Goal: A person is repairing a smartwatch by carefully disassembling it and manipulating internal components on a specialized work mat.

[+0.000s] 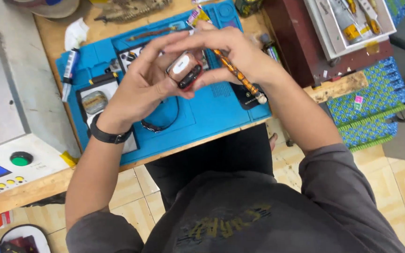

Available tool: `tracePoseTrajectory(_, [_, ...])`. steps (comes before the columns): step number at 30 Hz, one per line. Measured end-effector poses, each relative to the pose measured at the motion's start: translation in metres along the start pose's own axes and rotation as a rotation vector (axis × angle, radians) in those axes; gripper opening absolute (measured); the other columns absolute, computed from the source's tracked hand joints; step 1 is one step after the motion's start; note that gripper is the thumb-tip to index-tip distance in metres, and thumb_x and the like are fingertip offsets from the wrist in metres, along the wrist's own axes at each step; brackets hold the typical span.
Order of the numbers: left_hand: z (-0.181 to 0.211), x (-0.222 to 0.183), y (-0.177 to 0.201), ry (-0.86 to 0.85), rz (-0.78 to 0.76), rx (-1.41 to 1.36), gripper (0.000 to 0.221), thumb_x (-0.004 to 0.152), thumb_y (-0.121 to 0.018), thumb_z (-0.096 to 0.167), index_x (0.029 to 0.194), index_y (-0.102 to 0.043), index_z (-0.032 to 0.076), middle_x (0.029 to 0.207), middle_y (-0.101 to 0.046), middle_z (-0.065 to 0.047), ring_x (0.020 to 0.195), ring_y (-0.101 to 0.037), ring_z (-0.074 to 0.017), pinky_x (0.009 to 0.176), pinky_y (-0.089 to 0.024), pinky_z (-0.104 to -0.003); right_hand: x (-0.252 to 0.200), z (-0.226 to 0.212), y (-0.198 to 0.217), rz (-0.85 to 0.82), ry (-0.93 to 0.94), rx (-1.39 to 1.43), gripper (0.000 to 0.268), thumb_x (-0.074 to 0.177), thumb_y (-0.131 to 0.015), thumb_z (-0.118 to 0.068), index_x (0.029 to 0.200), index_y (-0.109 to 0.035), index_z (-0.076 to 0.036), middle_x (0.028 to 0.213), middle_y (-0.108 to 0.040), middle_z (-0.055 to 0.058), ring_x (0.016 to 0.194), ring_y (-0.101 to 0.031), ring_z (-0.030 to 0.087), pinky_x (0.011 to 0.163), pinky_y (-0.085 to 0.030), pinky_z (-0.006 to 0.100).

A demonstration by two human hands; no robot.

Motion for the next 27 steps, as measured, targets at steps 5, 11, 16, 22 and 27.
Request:
tracePoseTrajectory(5, [0.0,-0.003,-0.004,0.006,0.069,0.048,0.059,0.094,-0.058,0.029,0.143,-0.032,0.009,0.158,-0.02,-0.009,0.139,-0.038,-0.029,0.083,-0.065,-0.034,-0.029,-0.025,-0.02,0.363,-0.109,-0.23,0.06,0.095,-0.041,-0.048,0.14,-0.038,-0.009,0.115,-0.06,0.01,0.101,-0.056,0.021,0.09,-0.049,0.033])
tracePoseTrajectory(11, [0.004,-0.002,-0.011,-0.023,0.126,0.141,0.044,0.097,-0.057,0.024,0.136,-0.041,0.012,0.139,-0.036,-0.011,0.113,-0.052,-0.0268,0.083,-0.067,-0.033,-0.127,-0.029,-0.053,1.07,-0.324,-0.135,0.053,0.098,-0.022,-0.05,0.086,-0.048,-0.006,0.06,-0.038,0.004,0.047,-0.035,0.011,0.044,-0.029,0.023])
tracePoseTrajectory(16, [0.001,0.002,-0.02,0.067,0.18,0.097,0.043,0.094,-0.059,0.021,0.131,-0.041,0.01,0.121,-0.041,-0.013,0.082,-0.065,-0.0229,0.08,-0.065,-0.032,-0.13,-0.038,-0.06,0.89,-0.682,-0.087,0.024,0.098,-0.048,-0.013,0.08,-0.057,0.001,0.051,-0.047,0.006,0.035,-0.048,0.013,0.028,-0.036,0.02])
tracePoseTrajectory(22, [-0.005,0.001,-0.025,0.133,0.196,0.089,0.043,0.094,-0.057,0.023,0.132,-0.04,0.013,0.119,-0.047,-0.014,0.086,-0.071,-0.0259,0.083,-0.064,-0.032,-0.128,-0.033,-0.059,0.852,-0.779,-0.048,0.012,0.085,-0.069,-0.003,0.083,-0.058,-0.002,0.067,-0.061,0.011,0.049,-0.062,0.011,0.028,-0.043,0.017])
tracePoseTrajectory(27, [-0.006,0.001,-0.023,0.102,0.226,0.073,0.043,0.095,-0.058,0.018,0.133,-0.04,0.011,0.119,-0.047,-0.013,0.088,-0.071,-0.0278,0.084,-0.064,-0.033,-0.127,-0.036,-0.061,0.957,-0.904,-0.008,0.019,0.092,-0.058,-0.019,0.093,-0.063,-0.001,0.075,-0.063,0.011,0.056,-0.065,0.015,0.024,-0.04,0.02])
Point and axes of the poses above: each hand's wrist, its own x-axis towards the middle knuckle, its own y-axis out of the back of the hand, z = x × y, the point moved 3 cm from there along x, towards the middle knuckle
